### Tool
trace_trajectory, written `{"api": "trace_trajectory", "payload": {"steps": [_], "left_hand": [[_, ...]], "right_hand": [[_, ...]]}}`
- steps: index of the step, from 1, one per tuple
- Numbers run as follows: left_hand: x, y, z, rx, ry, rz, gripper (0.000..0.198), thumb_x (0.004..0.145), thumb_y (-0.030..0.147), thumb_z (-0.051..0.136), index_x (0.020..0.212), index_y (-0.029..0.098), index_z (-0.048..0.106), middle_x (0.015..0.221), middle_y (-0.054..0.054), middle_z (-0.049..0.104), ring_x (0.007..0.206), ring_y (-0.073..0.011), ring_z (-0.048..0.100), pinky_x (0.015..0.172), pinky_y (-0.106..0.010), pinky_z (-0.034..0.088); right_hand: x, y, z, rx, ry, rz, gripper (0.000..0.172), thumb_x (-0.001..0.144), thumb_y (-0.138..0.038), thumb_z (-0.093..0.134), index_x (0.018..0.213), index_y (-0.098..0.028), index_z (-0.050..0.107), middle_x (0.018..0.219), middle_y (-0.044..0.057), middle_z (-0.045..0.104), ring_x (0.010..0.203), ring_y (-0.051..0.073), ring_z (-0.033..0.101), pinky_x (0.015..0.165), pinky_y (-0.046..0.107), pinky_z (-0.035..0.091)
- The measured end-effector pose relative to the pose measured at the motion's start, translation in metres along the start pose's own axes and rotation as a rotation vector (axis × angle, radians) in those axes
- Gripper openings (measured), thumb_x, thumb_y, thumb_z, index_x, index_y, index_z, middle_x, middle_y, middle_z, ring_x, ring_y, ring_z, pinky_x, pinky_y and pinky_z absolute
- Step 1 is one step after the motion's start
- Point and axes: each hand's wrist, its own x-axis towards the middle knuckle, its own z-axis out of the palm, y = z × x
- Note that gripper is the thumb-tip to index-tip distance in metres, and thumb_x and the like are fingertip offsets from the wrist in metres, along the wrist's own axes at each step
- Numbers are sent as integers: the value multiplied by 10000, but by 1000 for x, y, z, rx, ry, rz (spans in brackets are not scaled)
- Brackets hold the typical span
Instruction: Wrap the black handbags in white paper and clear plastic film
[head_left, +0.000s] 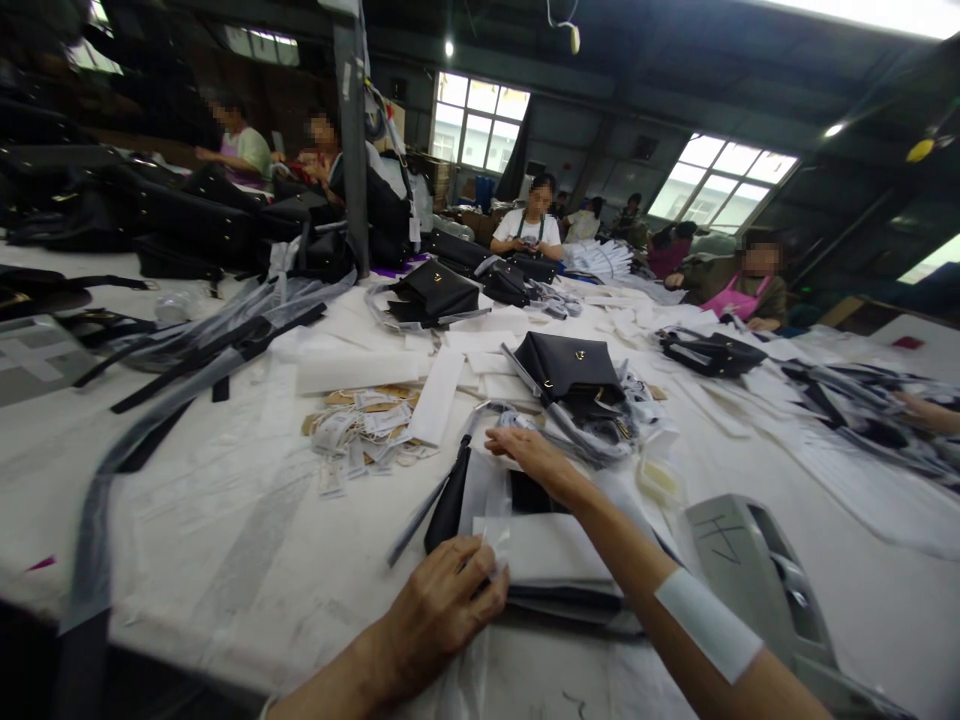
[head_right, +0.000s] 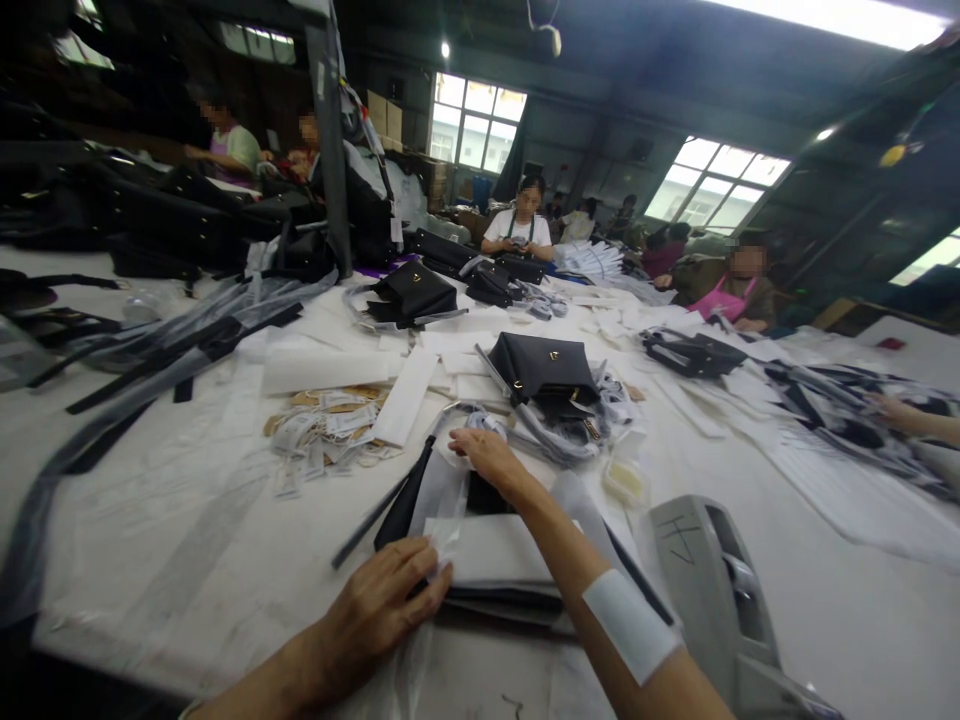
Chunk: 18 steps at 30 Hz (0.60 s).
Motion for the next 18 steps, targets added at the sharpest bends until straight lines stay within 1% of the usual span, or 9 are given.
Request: {"api": "trace_trajectory", "payload": {"steps": [3, 4, 6, 8, 11, 13, 14, 15, 18], "left_hand": [[0, 0, 0, 8, -13, -4, 210, 989, 109, 461, 1114, 142, 626, 1039, -94, 654, 1045, -182, 633, 916, -322, 567], [0, 0, 0, 7, -17, -10, 206, 986, 112, 468, 1112, 146, 627, 1042, -93, 652, 1043, -182, 633, 912, -321, 567], [-1, 0, 0, 6, -20, -23, 201, 981, 116, 479, 1110, 150, 630, 1049, -96, 646, 1042, -191, 633, 901, -327, 569], [-1, 1, 0, 1, -18, -23, 204, 975, 110, 484, 1108, 149, 633, 1050, -101, 640, 1035, -197, 635, 892, -333, 570], [-1, 1, 0, -9, -16, -12, 216, 972, 96, 478, 1107, 148, 639, 1053, -105, 631, 1035, -205, 631, 876, -336, 572], [0, 1, -1, -11, -7, -10, 228, 975, 93, 466, 1107, 150, 643, 1044, -105, 628, 1033, -209, 628, 862, -334, 574], [0, 1, -1, -10, 3, -10, 230, 974, 93, 466, 1106, 151, 645, 1039, -104, 627, 1026, -208, 628, 856, -332, 575], [0, 0, -1, -6, 11, -8, 231, 971, 91, 470, 1108, 154, 645, 1039, -103, 626, 1015, -204, 628, 850, -328, 575], [-1, 0, 0, 7, 24, 3, 226, 955, 85, 502, 1111, 163, 644, 1051, -99, 626, 988, -190, 630, 841, -318, 574]], "right_hand": [[-23, 4, -3, -90, 53, 42, 416, 978, -345, 420, 724, -167, 698, 618, 17, 626, 628, 181, 610, 638, 279, 448], [-31, 5, -1, -117, 54, 34, 373, 954, -325, 471, 701, -175, 699, 631, 16, 645, 652, 186, 625, 664, 281, 454], [-41, 4, 7, -155, 44, -13, 261, 922, -272, 537, 761, -193, 727, 774, 26, 720, 794, 203, 669, 779, 292, 472], [-45, 0, 16, -185, 31, -70, 177, 911, -231, 570, 878, -210, 743, 967, 42, 753, 975, 219, 670, 939, 332, 444], [-48, -6, 21, -226, 23, -119, 158, 898, -202, 614, 1003, -216, 732, 1132, 67, 736, 1152, 251, 619, 1115, 457, 312], [-56, -10, 20, -261, 42, -151, 181, 879, -179, 641, 1036, -211, 724, 1182, 80, 721, 1240, 282, 567, 1163, 534, 218], [-63, -12, 19, -275, 72, -183, 191, 880, -167, 636, 1046, -208, 722, 1182, 86, 721, 1258, 288, 554, 1172, 552, 199], [-72, -13, 19, -277, 115, -228, 198, 889, -154, 616, 1050, -206, 720, 1160, 88, 728, 1245, 281, 567, 1175, 554, 210], [-98, -15, 24, -199, 275, -359, 302, 917, -95, 498, 1116, -210, 695, 1129, 89, 730, 1160, 225, 628, 1142, 499, 347]]}}
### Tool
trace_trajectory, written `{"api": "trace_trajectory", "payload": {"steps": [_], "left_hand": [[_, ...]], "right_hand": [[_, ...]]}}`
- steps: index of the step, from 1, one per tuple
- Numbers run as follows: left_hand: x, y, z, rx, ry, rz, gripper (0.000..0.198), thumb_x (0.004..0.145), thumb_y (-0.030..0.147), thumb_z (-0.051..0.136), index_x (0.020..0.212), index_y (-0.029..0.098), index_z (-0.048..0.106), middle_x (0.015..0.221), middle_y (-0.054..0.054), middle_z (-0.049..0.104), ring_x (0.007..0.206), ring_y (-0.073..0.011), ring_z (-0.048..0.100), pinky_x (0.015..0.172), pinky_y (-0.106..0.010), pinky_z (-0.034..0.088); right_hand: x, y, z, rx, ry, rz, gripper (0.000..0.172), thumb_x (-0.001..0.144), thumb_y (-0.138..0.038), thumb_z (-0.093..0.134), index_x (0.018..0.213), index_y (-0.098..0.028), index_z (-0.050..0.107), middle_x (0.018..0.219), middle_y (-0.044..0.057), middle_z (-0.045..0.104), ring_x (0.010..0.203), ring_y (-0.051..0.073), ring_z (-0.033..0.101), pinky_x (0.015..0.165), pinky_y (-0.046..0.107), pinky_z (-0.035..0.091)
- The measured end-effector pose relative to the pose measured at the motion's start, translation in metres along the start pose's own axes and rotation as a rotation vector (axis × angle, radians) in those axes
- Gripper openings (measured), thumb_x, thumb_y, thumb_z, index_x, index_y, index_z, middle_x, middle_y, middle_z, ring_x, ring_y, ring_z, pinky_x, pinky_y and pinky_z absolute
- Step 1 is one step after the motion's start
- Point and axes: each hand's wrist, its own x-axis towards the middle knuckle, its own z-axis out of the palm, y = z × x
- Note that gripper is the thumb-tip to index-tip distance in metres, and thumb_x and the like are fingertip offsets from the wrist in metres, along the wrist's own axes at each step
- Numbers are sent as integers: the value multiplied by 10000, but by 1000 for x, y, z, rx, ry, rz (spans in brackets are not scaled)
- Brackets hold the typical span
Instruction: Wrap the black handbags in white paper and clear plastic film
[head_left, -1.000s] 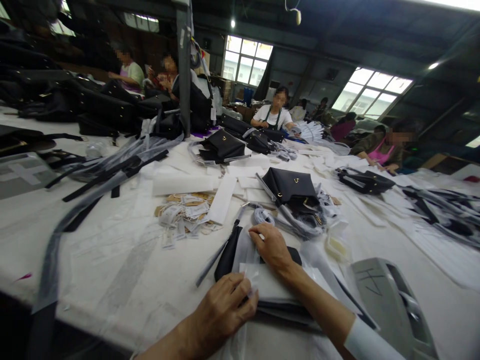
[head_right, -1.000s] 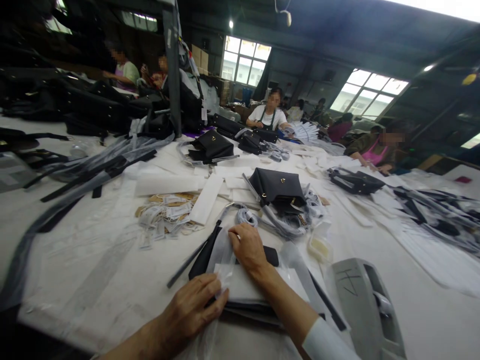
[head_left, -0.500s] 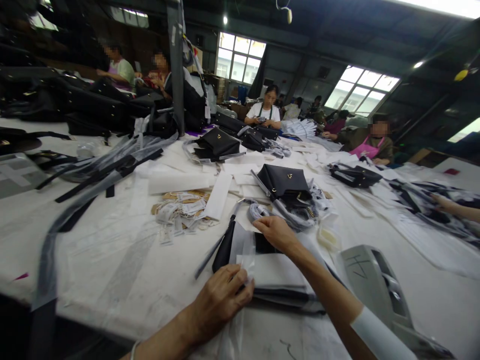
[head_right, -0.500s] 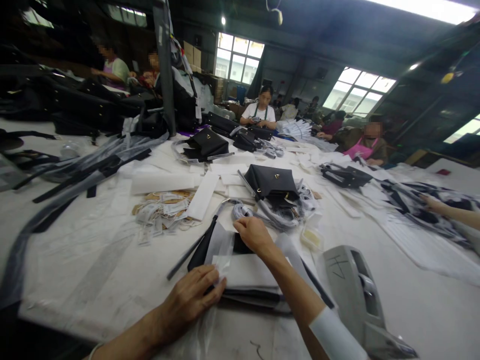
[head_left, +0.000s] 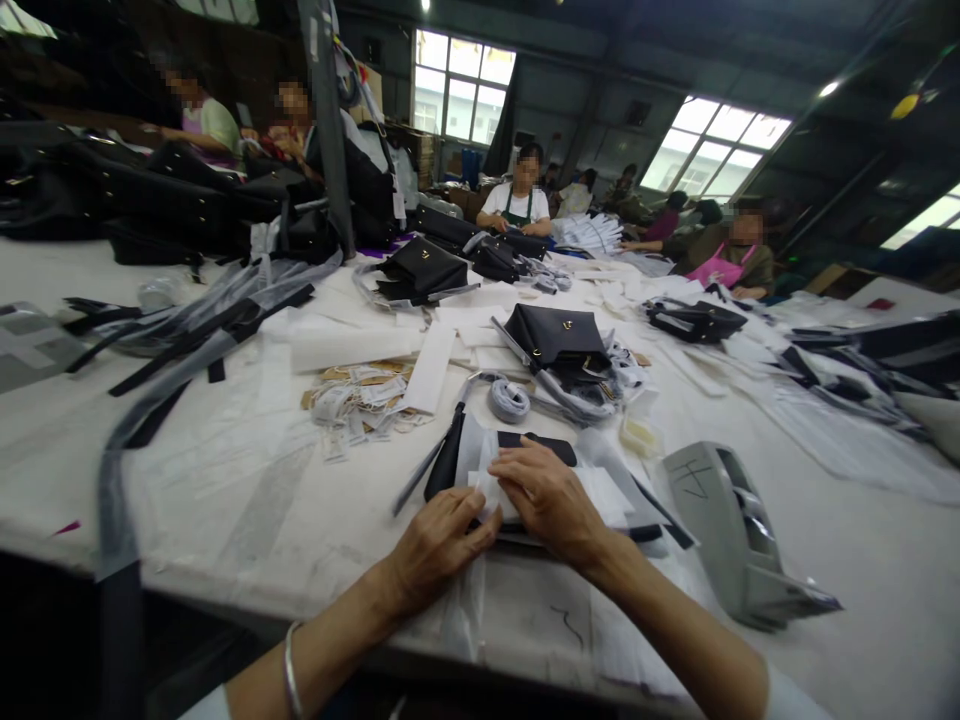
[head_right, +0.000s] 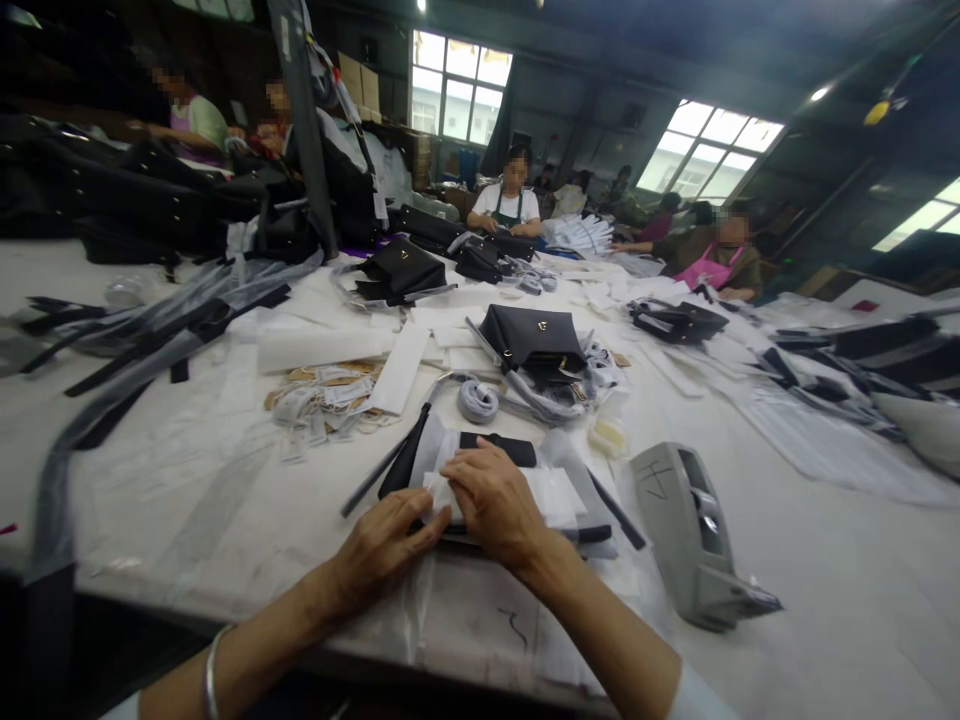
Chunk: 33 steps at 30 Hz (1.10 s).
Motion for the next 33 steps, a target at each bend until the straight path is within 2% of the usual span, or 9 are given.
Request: {"api": "trace_trajectory", "payload": {"steps": [2, 4, 8, 12, 16, 22, 27, 30, 33], "left_hand": [[-1, -1, 1, 3, 0, 8, 213, 946, 90, 527, 1106, 165, 646, 1052, -96, 626, 991, -194, 629, 842, -321, 574], [-2, -1, 1, -7, 0, 4, 208, 940, 88, 539, 1102, 162, 647, 1040, -92, 624, 985, -194, 630, 841, -318, 572], [-6, -2, 1, -37, -15, -12, 257, 944, 71, 508, 1135, 192, 631, 1119, -95, 612, 1000, -179, 635, 848, -302, 566], [-11, -2, 0, -47, -18, -50, 419, 920, 23, 487, 1294, 206, 534, 1457, -163, 451, 1159, -202, 598, 889, -317, 568], [-13, -2, 1, -70, -60, -102, 586, 909, 13, 482, 1456, 192, 375, 1557, -217, 309, 1194, -223, 590, 908, -343, 569], [-13, -5, 5, -131, -72, -154, 630, 951, 141, 520, 1519, 138, 246, 1476, -237, 433, 1281, -274, 536, 962, -403, 544], [-15, -5, 7, -164, -78, -158, 486, 935, 153, 545, 1405, 135, 418, 1193, -159, 634, 1095, -250, 626, 891, -379, 566], [-17, -3, 9, -176, -70, -224, 316, 900, 151, 583, 1212, 167, 534, 1100, -121, 620, 1001, -233, 630, 860, -373, 576], [-18, -2, 9, -196, -62, -278, 253, 888, 146, 592, 1130, 165, 521, 1108, -121, 591, 1039, -234, 613, 890, -374, 575]], "right_hand": [[-9, -3, 2, 63, 44, 4, 417, 879, -43, 456, 1217, -196, 647, 1230, 106, 687, 1212, 216, 598, 1125, 476, 393], [-10, -2, 5, 115, -33, 10, 490, 825, -12, 454, 1255, -175, 624, 1275, 111, 666, 1262, 225, 565, 1122, 474, 401], [0, 3, 6, 215, -206, 50, 402, 842, -43, 480, 1161, -189, 678, 1122, 74, 734, 1105, 206, 657, 1033, 402, 480], [-4, 3, -1, 234, -216, 51, 349, 860, -83, 484, 1114, -210, 687, 1084, 56, 736, 1037, 196, 660, 956, 357, 504], [-17, -4, -11, 220, -218, -53, 345, 854, -74, 480, 1093, -225, 677, 1107, 45, 720, 1063, 189, 636, 1037, 387, 432], [-30, -15, -18, 106, -209, -115, 322, 899, -178, 591, 1210, -259, 619, 1182, 55, 680, 1158, 199, 595, 1110, 432, 351], [-42, -13, -8, -10, -138, -167, 335, 967, -189, 523, 1291, -259, 572, 1182, 72, 684, 1198, 227, 582, 1100, 462, 368], [-47, -13, 0, -7, -68, -121, 349, 951, -191, 542, 1297, -236, 543, 1188, 88, 686, 1196, 240, 592, 1104, 478, 368], [-45, -19, 3, 17, -7, -28, 292, 889, -235, 646, 1169, -201, 570, 1127, 105, 695, 1113, 254, 624, 1067, 471, 405]]}}
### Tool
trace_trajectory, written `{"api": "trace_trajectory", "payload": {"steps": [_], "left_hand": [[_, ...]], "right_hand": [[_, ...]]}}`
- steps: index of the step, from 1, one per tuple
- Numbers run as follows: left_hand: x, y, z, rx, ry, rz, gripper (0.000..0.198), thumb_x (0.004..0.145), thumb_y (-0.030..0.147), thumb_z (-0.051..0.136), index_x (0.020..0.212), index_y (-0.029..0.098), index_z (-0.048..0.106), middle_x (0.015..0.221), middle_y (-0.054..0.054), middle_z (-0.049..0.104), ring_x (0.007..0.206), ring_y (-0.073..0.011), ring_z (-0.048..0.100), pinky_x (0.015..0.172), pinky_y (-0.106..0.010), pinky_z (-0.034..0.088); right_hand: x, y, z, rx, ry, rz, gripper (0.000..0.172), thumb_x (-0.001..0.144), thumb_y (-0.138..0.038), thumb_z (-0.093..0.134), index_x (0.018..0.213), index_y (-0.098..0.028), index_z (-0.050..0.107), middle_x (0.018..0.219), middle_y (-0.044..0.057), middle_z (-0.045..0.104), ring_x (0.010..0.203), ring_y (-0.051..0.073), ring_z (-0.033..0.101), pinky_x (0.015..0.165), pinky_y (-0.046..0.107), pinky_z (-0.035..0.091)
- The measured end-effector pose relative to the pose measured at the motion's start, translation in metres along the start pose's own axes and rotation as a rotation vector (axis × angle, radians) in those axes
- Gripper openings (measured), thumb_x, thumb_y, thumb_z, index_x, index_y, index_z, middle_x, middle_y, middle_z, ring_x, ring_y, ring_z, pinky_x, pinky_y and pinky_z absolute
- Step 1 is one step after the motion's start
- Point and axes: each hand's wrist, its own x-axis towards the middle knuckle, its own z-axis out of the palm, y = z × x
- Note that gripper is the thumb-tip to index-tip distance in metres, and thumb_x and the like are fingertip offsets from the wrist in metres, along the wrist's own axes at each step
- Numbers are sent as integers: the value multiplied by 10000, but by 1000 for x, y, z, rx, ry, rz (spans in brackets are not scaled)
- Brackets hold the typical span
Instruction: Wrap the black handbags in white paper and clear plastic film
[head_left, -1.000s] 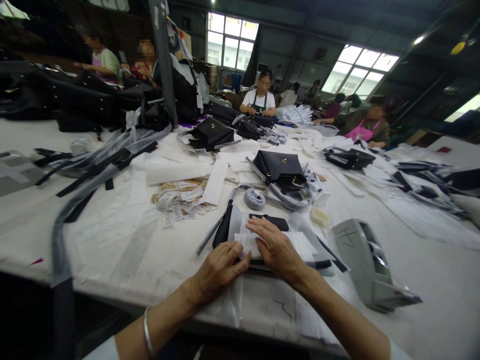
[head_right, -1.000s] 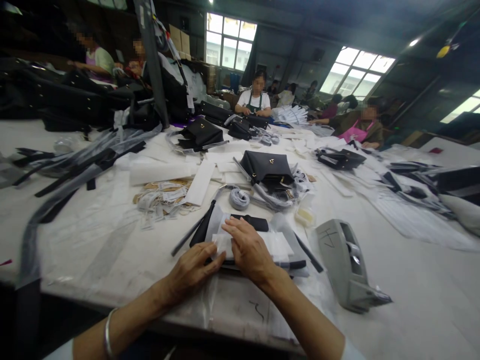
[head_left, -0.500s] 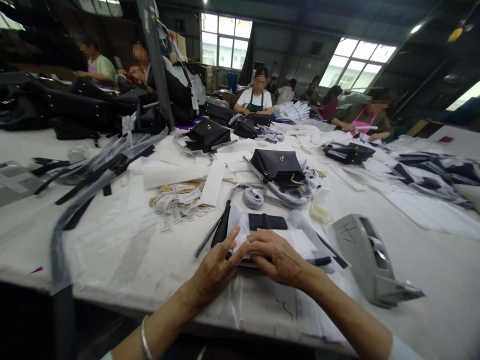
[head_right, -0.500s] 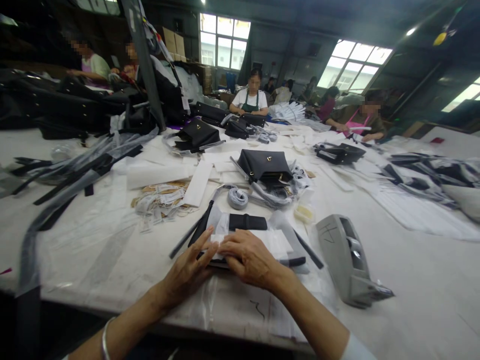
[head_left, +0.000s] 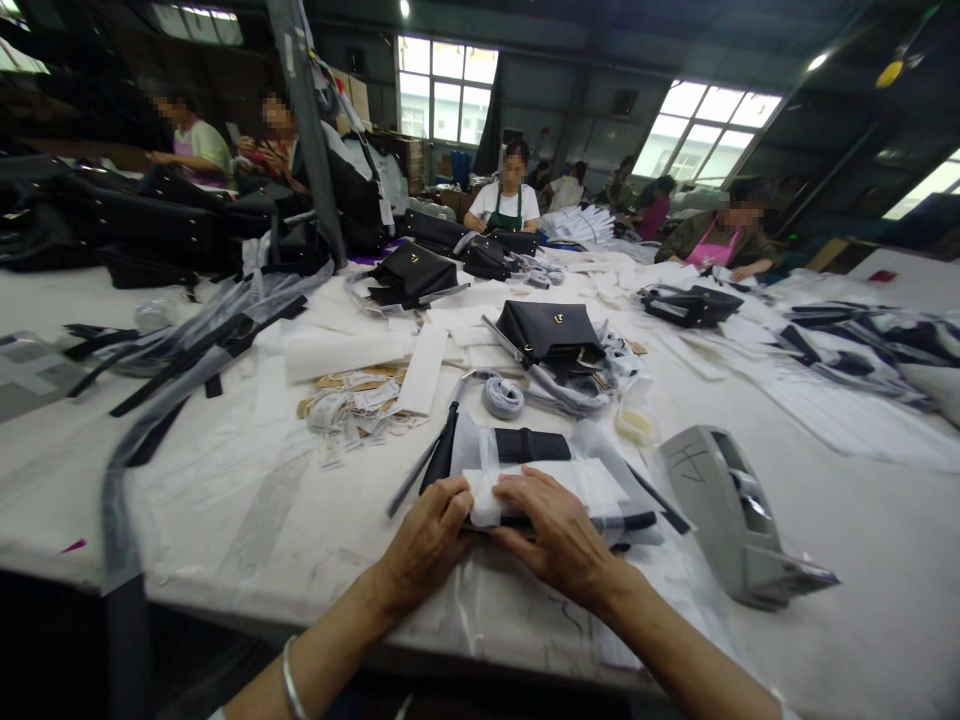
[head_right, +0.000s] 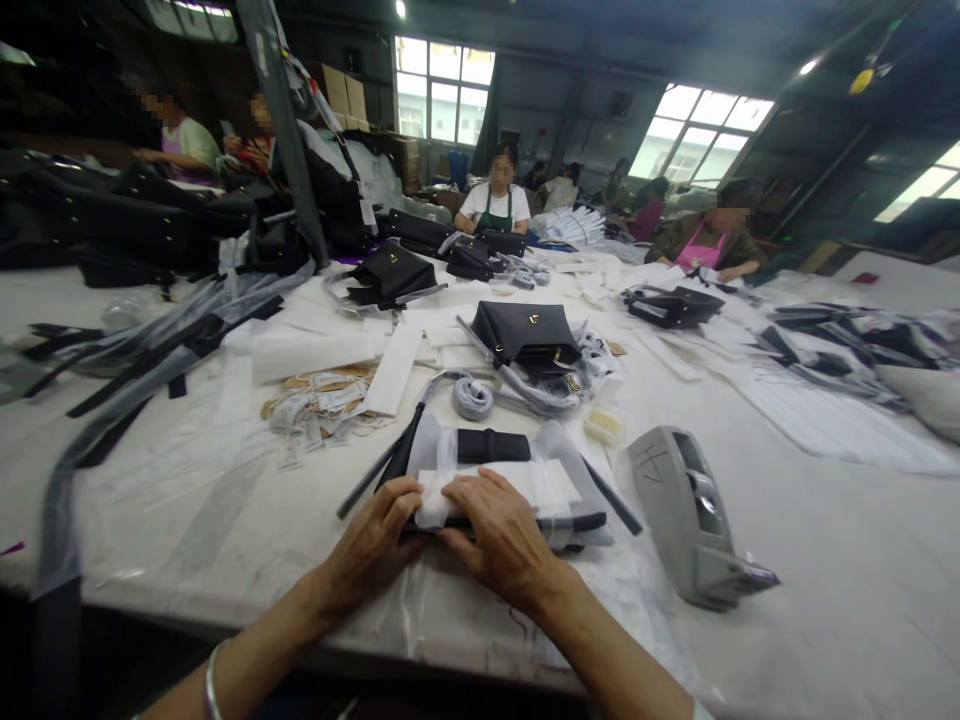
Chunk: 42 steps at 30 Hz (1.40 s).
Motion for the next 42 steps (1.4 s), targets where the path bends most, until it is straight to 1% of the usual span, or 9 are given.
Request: {"api": "trace_trajectory", "payload": {"steps": [4, 11, 19, 24, 29, 31, 36, 39, 42], "left_hand": [[-1, 1, 0, 6, 29, 15, 293, 912, 170, 577, 1187, 153, 477, 1135, -131, 574, 1090, -243, 597, 907, -389, 576], [3, -1, -5, 46, -22, 77, 433, 964, 164, 526, 1388, 190, 443, 1431, -188, 458, 1120, -225, 605, 936, -373, 560], [11, 6, -7, 48, -5, 98, 199, 967, 222, 539, 1148, 142, 565, 1118, -140, 670, 974, -221, 638, 842, -358, 563], [10, 7, -7, 143, 22, 184, 209, 982, 144, 457, 1147, 109, 581, 1073, -145, 656, 982, -222, 626, 844, -348, 552], [11, 7, -8, 157, -34, 227, 228, 997, 139, 431, 1145, 100, 602, 1081, -132, 662, 989, -217, 618, 878, -347, 543], [11, 8, -8, 175, -22, 226, 229, 998, 140, 436, 1143, 102, 609, 1087, -128, 668, 1035, -226, 615, 902, -353, 539], [11, 6, -10, 159, -35, 224, 215, 989, 125, 460, 1139, 134, 614, 1095, -108, 677, 1250, -247, 547, 1054, -421, 480], [10, 3, -10, 110, -45, 257, 250, 991, 128, 458, 1198, 137, 597, 1120, -114, 672, 1198, -223, 588, 1022, -386, 513], [9, 1, -9, 114, -33, 259, 258, 990, 137, 465, 1205, 159, 604, 1122, -110, 670, 1145, -228, 619, 957, -368, 548]], "right_hand": [[7, -7, -1, -56, -29, 11, 208, 854, -214, 701, 1039, -217, 605, 1035, 69, 678, 1021, 246, 606, 954, 428, 456], [7, -3, 6, -209, -34, -144, 323, 931, -180, 600, 1248, -243, 598, 979, 66, 633, 933, 230, 540, 880, 403, 454], [5, -4, -5, -140, -103, -211, 338, 953, -190, 532, 1273, -280, 595, 1023, 69, 633, 1011, 244, 538, 940, 430, 443], [15, -1, -10, 19, -57, 72, 225, 986, -217, 490, 1149, -205, 644, 1011, 68, 697, 941, 203, 615, 872, 342, 469], [61, -4, -6, -271, -346, 210, 168, 936, -200, 569, 952, -221, 735, 853, 74, 708, 832, 236, 644, 701, 312, 460], [66, -6, -7, -271, -323, 212, 150, 925, -232, 603, 1004, -230, 730, 875, 69, 709, 821, 228, 642, 696, 307, 452], [10, -20, -17, -62, 23, 41, 196, 995, -260, 519, 938, -193, 694, 784, 45, 645, 731, 171, 576, 695, 293, 424], [-30, -35, -11, 56, -159, -143, 146, 957, -273, 601, 1070, -204, 664, 911, 48, 684, 822, 188, 584, 750, 308, 441], [-47, -48, 13, 104, -234, -100, 460, 849, -289, 745, 1267, -192, 580, 1178, 87, 664, 1019, 242, 578, 889, 358, 455]]}}
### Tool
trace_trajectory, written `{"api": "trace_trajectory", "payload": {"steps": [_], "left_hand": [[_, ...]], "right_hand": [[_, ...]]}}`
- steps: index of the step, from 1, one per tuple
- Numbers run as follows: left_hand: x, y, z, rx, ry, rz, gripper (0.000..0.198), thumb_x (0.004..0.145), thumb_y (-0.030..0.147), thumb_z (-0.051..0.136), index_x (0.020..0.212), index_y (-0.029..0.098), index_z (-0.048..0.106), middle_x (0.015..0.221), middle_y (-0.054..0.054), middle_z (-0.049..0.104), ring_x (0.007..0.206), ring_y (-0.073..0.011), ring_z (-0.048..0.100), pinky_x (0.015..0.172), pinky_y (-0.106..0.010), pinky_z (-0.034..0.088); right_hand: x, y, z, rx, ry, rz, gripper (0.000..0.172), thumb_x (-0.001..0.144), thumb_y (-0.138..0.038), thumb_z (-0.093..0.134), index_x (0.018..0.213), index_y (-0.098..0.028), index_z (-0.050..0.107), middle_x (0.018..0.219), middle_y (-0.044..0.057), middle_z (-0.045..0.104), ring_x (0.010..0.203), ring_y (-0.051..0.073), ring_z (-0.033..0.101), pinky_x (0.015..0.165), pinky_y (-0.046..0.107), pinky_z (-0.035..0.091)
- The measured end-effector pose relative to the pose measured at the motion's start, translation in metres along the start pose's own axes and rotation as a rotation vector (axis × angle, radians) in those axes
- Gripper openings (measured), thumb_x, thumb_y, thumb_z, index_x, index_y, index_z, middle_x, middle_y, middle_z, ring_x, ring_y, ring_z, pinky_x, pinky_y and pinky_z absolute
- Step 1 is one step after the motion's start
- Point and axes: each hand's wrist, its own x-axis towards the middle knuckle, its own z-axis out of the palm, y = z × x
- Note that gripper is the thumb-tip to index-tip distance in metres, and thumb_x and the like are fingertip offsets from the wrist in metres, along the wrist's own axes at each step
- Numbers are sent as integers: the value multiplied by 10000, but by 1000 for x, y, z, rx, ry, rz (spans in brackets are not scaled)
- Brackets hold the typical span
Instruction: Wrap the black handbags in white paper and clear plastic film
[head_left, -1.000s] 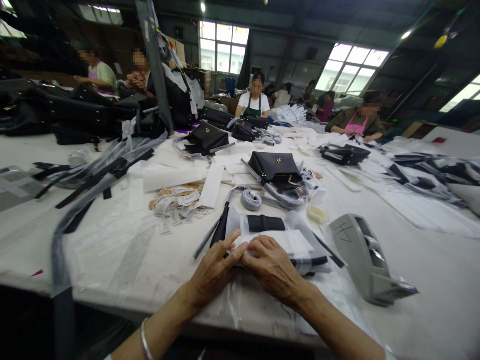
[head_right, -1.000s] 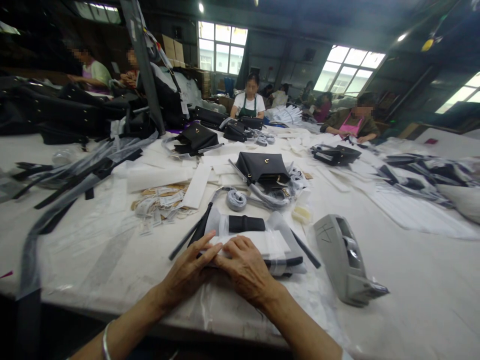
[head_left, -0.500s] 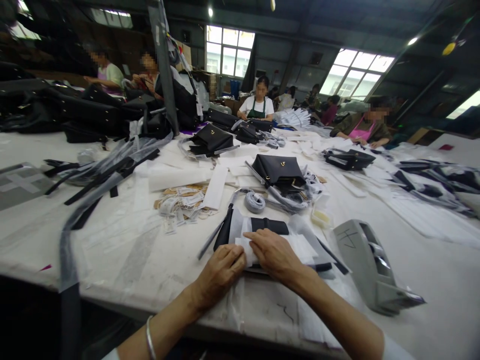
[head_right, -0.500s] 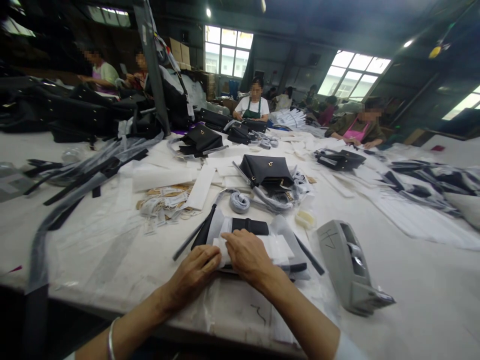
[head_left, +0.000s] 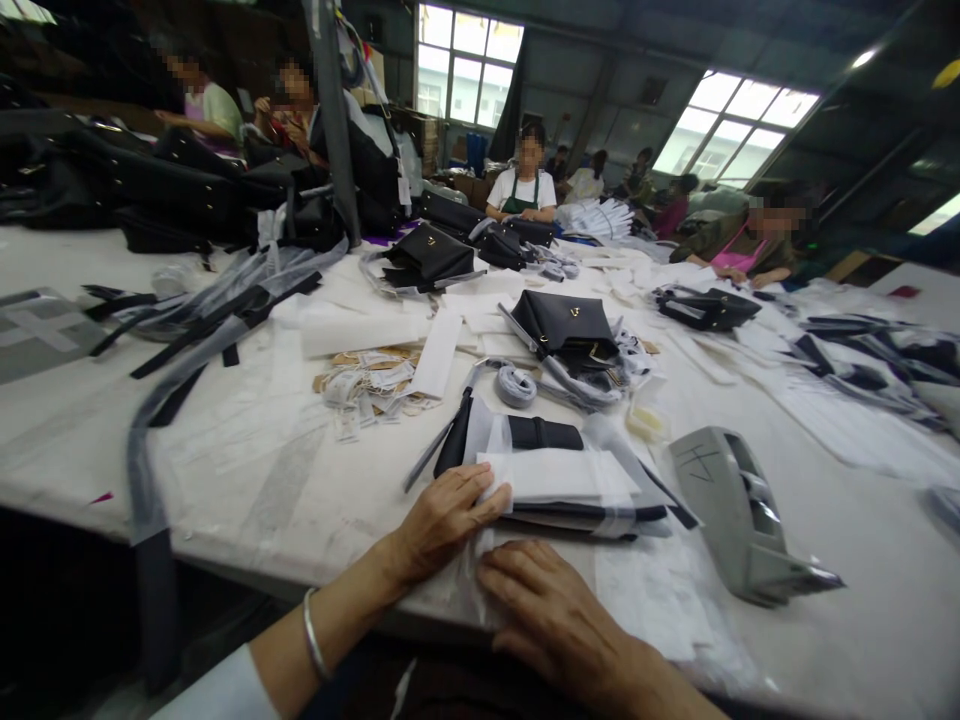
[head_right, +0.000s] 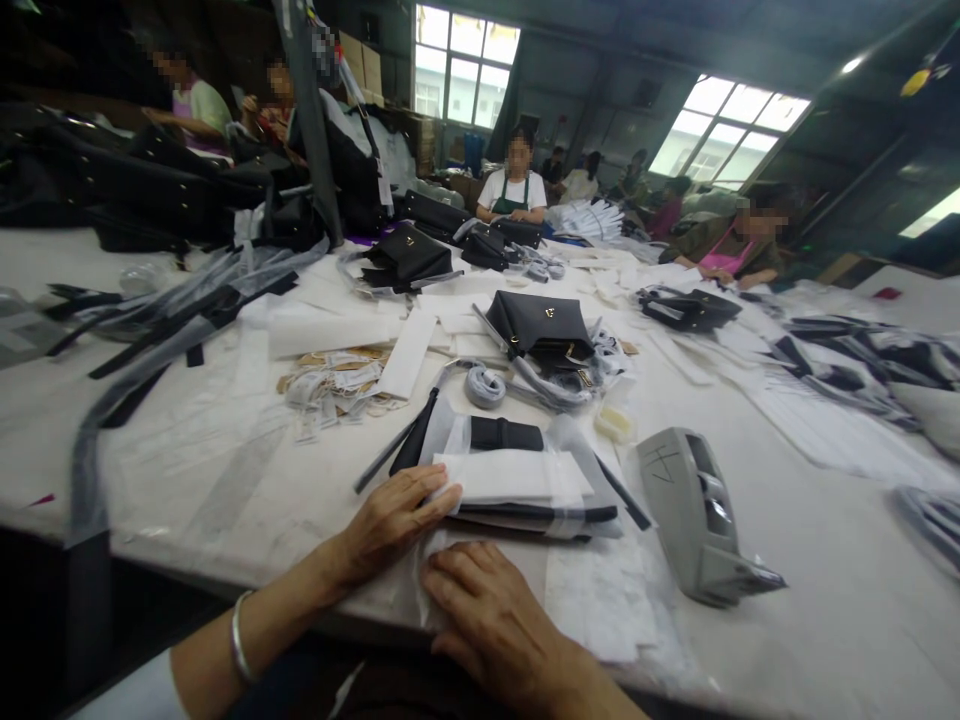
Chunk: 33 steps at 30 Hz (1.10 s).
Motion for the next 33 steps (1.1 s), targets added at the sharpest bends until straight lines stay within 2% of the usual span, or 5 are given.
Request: {"api": "trace_trajectory", "payload": {"steps": [8, 13, 20, 26, 33], "left_hand": [[5, 0, -5, 20, 14, 42, 280, 1018, 172, 418, 1207, 209, 622, 1147, -86, 666, 1157, -208, 612, 936, -334, 547], [4, -1, -2, 33, 5, 61, 279, 1002, 148, 440, 1206, 207, 622, 1155, -82, 663, 1182, -205, 592, 954, -333, 530], [1, 0, 3, 69, -30, 44, 301, 970, 112, 473, 1222, 200, 612, 1119, -78, 664, 1139, -222, 606, 896, -341, 543], [2, 5, -2, 57, -43, 34, 281, 979, 122, 470, 1217, 178, 609, 1148, -94, 639, 1181, -228, 582, 951, -359, 528], [1, 18, -16, -31, -112, -159, 252, 922, 251, 588, 1168, 201, 610, 1126, -74, 655, 1314, -278, 493, 1156, -529, 334]], "right_hand": [[17, -6, 46, 12, 412, 134, 174, 898, -89, 557, 929, -224, 661, 977, 61, 681, 959, 233, 586, 822, 379, 487], [13, 0, 38, 116, 423, -90, 263, 909, -35, 417, 986, -208, 600, 966, 57, 724, 997, 201, 655, 1028, 429, 479], [0, -11, 47, 158, 435, -136, 187, 938, -108, 481, 1074, -174, 592, 834, 67, 742, 769, 176, 721, 913, 326, 573], [17, -12, 12, 291, 420, -93, 186, 952, -140, 527, 1090, -194, 638, 929, 69, 765, 833, 175, 738, 814, 251, 588], [51, 23, -39, 564, 320, 367, 176, 907, -315, 663, 799, -200, 741, 738, 14, 752, 666, 158, 703, 664, 224, 553]]}}
